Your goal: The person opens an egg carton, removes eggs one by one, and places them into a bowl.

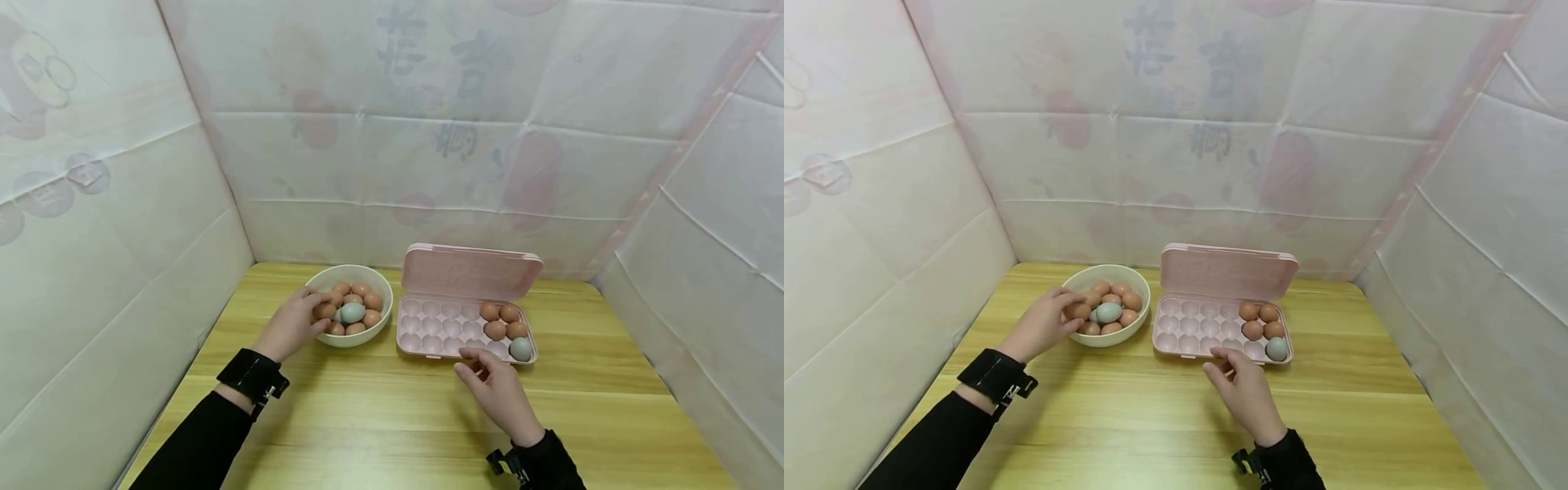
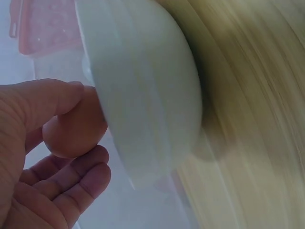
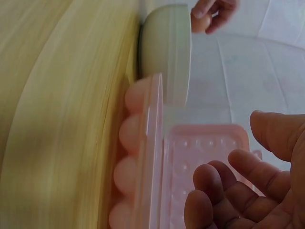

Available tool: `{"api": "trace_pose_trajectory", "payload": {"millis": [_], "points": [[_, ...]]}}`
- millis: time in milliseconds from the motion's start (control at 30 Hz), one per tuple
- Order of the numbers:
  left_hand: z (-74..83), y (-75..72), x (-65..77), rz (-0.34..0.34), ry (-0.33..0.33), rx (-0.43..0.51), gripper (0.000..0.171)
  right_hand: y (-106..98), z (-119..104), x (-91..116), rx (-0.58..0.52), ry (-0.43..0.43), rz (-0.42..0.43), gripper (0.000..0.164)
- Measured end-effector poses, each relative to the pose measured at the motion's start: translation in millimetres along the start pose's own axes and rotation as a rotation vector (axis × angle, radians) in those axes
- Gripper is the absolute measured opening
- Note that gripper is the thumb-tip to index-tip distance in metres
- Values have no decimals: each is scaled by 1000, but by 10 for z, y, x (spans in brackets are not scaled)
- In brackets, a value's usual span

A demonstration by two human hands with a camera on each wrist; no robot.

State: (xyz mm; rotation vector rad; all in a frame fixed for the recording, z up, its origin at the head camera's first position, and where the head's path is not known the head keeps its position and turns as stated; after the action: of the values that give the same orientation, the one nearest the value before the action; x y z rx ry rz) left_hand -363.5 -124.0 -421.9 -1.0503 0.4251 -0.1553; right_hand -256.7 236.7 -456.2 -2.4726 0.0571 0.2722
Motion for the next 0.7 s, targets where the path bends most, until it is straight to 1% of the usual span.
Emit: {"api": "trace_pose_trajectory", "payload": {"millis": [167, 400, 567, 700], "points": [[-83, 37, -46, -25, -18, -25, 46, -105, 106, -4, 44, 12, 21, 29], [-152, 116, -112, -45, -49, -84, 42, -165, 119, -8, 60, 9, 38, 29], [-171, 162, -142, -55, -63, -116, 41, -185, 136, -18, 56, 9, 44, 30], [-149, 166, -164, -47, -59, -152, 40, -226, 163, -38, 83, 0, 55, 32]]}}
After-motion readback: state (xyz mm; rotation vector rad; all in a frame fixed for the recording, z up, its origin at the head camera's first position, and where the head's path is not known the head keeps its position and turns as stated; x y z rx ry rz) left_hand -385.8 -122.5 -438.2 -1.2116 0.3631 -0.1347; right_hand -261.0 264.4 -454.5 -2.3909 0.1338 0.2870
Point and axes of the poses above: each hand's wrist, its own x-axis away from the middle knuckle, its own y-axis out of the palm, z = x × y, the point moved 8 cm from there along -x, towards the middle knuckle, and after that the axes turned 1 degree about -x, right-handed, at the moved point
